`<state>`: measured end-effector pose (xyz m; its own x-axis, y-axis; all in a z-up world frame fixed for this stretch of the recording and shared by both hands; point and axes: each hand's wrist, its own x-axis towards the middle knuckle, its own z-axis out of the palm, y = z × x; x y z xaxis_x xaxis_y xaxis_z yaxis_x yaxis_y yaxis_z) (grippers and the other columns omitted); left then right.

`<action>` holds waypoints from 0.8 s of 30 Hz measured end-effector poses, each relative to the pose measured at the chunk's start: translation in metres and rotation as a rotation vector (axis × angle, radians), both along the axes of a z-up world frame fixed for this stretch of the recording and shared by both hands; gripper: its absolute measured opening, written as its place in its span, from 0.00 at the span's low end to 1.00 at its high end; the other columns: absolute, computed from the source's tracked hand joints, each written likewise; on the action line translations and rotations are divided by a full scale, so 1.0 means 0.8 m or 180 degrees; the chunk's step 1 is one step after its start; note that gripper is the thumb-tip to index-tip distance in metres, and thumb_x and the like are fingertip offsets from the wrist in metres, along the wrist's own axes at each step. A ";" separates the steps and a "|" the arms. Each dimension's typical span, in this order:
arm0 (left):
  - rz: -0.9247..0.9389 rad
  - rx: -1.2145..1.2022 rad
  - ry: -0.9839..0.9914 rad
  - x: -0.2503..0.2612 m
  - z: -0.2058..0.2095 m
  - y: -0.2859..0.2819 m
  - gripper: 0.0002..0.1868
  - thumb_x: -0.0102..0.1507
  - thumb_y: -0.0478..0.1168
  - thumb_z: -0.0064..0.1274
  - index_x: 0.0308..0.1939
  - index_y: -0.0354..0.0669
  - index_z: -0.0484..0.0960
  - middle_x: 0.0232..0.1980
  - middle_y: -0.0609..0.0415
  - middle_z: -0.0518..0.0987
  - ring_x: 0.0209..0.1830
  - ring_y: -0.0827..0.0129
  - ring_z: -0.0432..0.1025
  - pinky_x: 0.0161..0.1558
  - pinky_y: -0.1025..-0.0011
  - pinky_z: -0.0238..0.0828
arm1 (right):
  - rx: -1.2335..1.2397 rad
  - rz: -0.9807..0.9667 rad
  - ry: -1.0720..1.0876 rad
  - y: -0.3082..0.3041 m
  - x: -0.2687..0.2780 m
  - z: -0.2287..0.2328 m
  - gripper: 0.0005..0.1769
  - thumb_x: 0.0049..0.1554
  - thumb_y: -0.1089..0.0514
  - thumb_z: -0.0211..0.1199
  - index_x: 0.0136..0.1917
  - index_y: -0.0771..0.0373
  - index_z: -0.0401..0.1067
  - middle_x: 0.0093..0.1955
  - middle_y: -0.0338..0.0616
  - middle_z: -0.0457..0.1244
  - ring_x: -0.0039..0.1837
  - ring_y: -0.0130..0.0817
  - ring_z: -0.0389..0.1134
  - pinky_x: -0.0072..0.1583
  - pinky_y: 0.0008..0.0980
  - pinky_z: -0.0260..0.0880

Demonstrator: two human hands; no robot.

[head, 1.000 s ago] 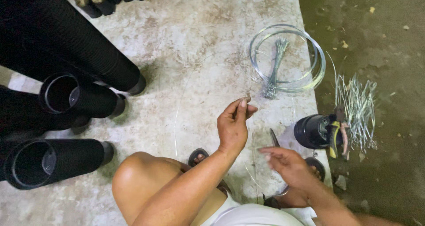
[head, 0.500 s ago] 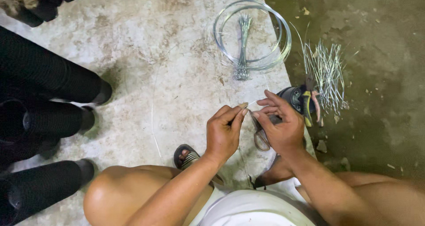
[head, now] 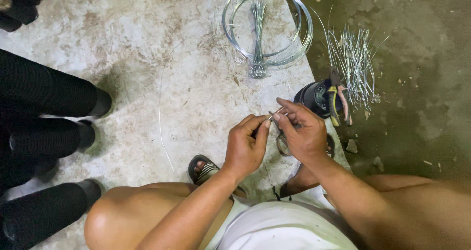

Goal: The person sits on the floor and repeatedly cuts short lengths of thin metal wire using pliers. They then use scissors to bend and shape the cut wire pieces into small loops or hooks.

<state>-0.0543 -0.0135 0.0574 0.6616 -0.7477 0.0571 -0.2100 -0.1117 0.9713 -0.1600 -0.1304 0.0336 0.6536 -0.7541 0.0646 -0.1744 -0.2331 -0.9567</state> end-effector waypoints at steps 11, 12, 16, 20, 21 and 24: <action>0.0064 -0.0026 0.0375 0.002 -0.017 0.004 0.08 0.68 0.35 0.54 0.47 0.34 0.85 0.30 0.54 0.77 0.26 0.78 0.64 0.29 0.76 0.62 | -0.1075 0.0647 -0.0176 0.006 0.000 0.023 0.20 0.60 0.70 0.60 0.66 0.66 0.73 0.55 0.52 0.67 0.53 0.38 0.71 0.53 0.31 0.71; 0.0073 -0.0048 0.0428 0.002 -0.021 0.003 0.08 0.68 0.36 0.54 0.47 0.34 0.85 0.32 0.56 0.78 0.27 0.79 0.64 0.30 0.76 0.63 | -0.1082 0.0678 -0.0159 0.005 0.000 0.022 0.21 0.60 0.70 0.60 0.67 0.66 0.73 0.55 0.53 0.67 0.53 0.38 0.71 0.53 0.30 0.71; 0.0231 0.0119 0.1074 0.003 -0.040 -0.003 0.11 0.70 0.38 0.54 0.49 0.36 0.87 0.30 0.59 0.77 0.26 0.82 0.61 0.29 0.78 0.60 | -0.0011 0.0644 -0.0104 0.012 0.000 0.009 0.28 0.60 0.69 0.59 0.73 0.63 0.64 0.58 0.49 0.67 0.52 0.34 0.71 0.53 0.27 0.71; 0.0679 -0.0666 0.1541 0.025 -0.054 -0.006 0.12 0.73 0.40 0.50 0.51 0.35 0.85 0.32 0.65 0.73 0.27 0.84 0.59 0.29 0.80 0.57 | 0.0601 0.1172 -0.0192 0.036 -0.001 -0.010 0.21 0.60 0.69 0.59 0.67 0.67 0.68 0.60 0.49 0.69 0.61 0.32 0.72 0.61 0.28 0.73; 0.0810 -0.0725 0.1816 0.029 -0.055 -0.004 0.13 0.73 0.41 0.50 0.50 0.34 0.84 0.29 0.66 0.68 0.24 0.84 0.56 0.25 0.80 0.53 | 0.0441 0.1258 -0.0114 0.044 -0.004 -0.014 0.20 0.58 0.69 0.62 0.64 0.67 0.69 0.58 0.49 0.70 0.60 0.32 0.73 0.59 0.28 0.73; 0.1065 -0.0914 0.2204 0.031 -0.055 -0.002 0.13 0.72 0.41 0.50 0.50 0.34 0.84 0.26 0.66 0.63 0.21 0.84 0.52 0.22 0.80 0.48 | 0.0110 0.1296 0.0140 0.062 -0.007 -0.028 0.17 0.55 0.67 0.67 0.58 0.67 0.74 0.53 0.48 0.73 0.56 0.30 0.75 0.55 0.28 0.75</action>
<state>-0.0292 -0.0147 0.0134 0.8025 -0.5230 -0.2871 0.4480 0.2105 0.8689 -0.1657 -0.0806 0.0113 0.9006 -0.4345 0.0090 -0.1155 -0.2593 -0.9589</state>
